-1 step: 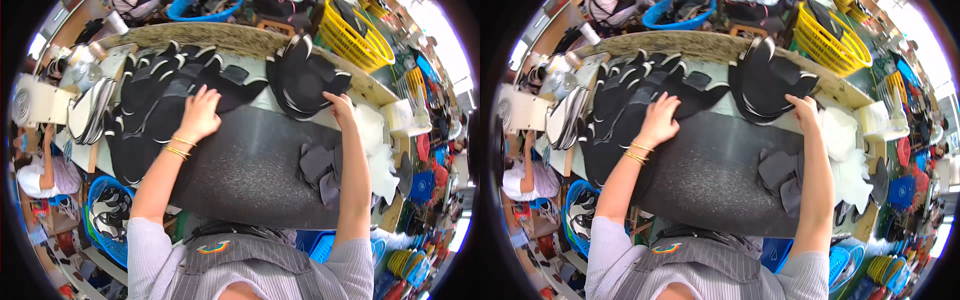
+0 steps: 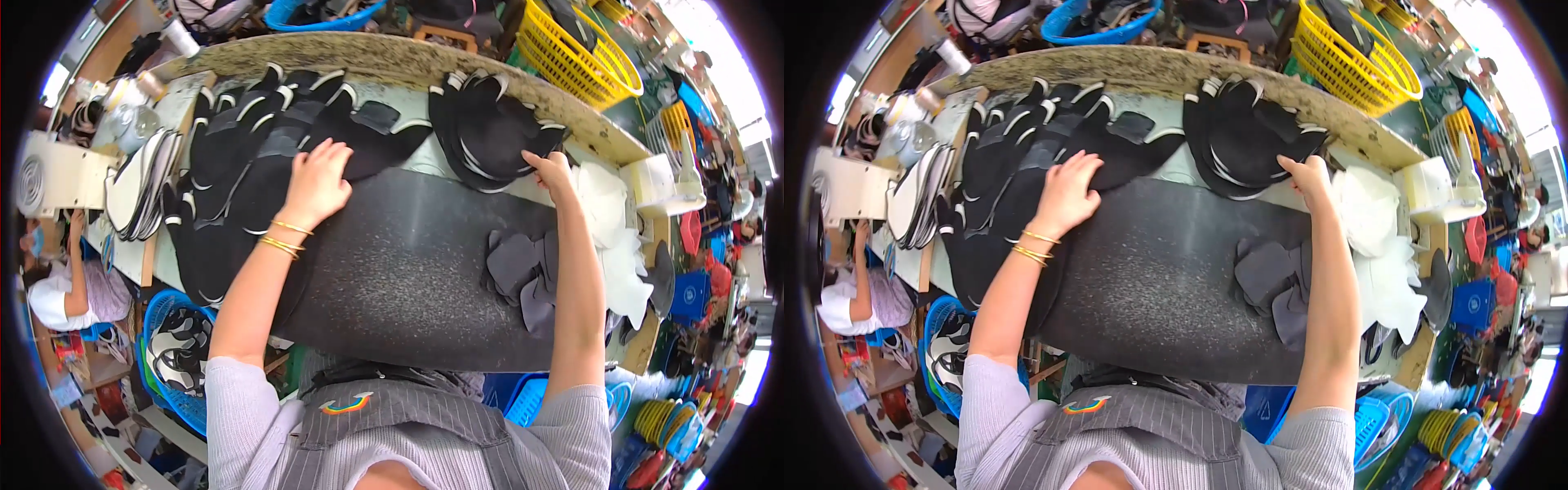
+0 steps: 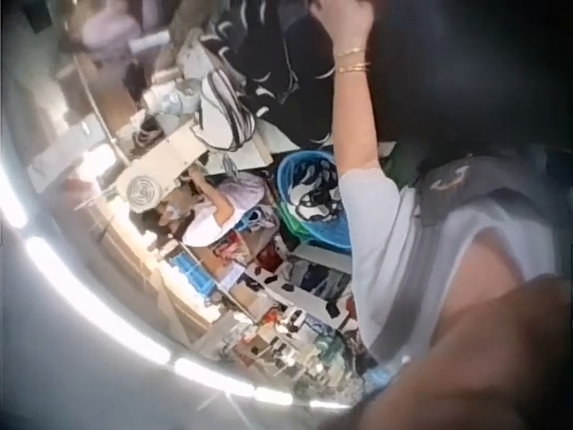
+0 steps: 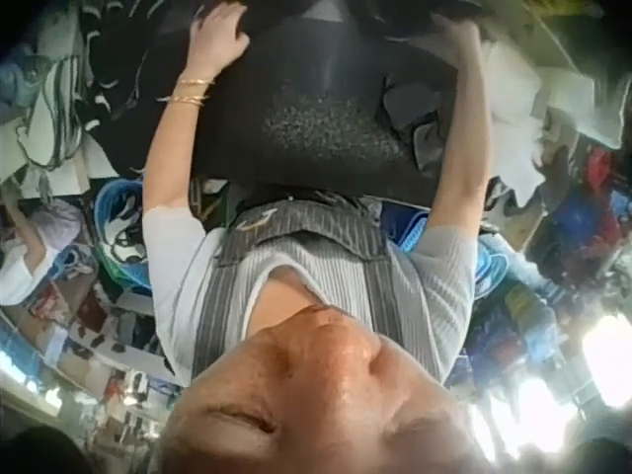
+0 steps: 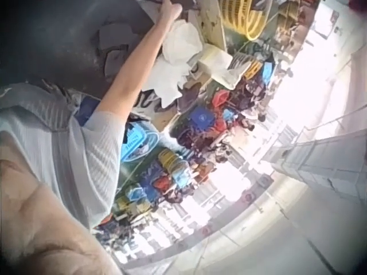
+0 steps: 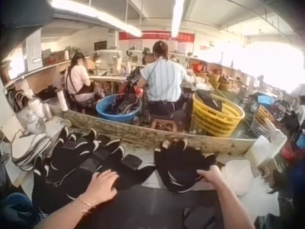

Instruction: Preparing shoe uppers by attaching decorative white stripes to the black fabric components using an applicator tool.

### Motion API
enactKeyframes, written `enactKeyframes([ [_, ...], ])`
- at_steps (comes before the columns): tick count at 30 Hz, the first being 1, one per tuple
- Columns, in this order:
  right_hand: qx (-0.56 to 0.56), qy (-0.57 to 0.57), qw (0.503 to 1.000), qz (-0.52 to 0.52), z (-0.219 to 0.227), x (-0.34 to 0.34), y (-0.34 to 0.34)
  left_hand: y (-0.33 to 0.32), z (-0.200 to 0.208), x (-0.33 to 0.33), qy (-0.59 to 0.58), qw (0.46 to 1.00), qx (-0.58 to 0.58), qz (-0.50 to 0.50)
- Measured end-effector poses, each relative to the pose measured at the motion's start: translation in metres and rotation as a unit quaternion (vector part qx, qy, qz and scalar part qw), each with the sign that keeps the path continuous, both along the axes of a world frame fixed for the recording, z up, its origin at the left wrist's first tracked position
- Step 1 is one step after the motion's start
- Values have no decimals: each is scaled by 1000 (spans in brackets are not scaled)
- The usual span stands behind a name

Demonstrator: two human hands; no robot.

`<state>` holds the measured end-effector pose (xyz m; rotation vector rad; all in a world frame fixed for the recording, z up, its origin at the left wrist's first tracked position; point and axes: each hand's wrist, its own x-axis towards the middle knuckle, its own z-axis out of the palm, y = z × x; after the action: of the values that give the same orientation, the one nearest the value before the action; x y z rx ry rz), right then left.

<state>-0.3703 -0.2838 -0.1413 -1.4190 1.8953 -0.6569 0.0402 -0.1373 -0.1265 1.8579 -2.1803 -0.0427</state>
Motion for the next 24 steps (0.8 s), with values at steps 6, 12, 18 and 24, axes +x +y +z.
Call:
enactKeyframes([
  [6,-223,138,959,103,44,42,172,-3,11,16,104,986,-128,22],
  [12,-299,315,873,224,19,65,252,99,75,-73,5,936,-306,-171],
  [18,-339,135,918,158,46,79,267,217,60,-110,176,944,101,-259],
  [24,50,-379,915,129,57,101,314,207,37,-103,618,727,298,25],
])
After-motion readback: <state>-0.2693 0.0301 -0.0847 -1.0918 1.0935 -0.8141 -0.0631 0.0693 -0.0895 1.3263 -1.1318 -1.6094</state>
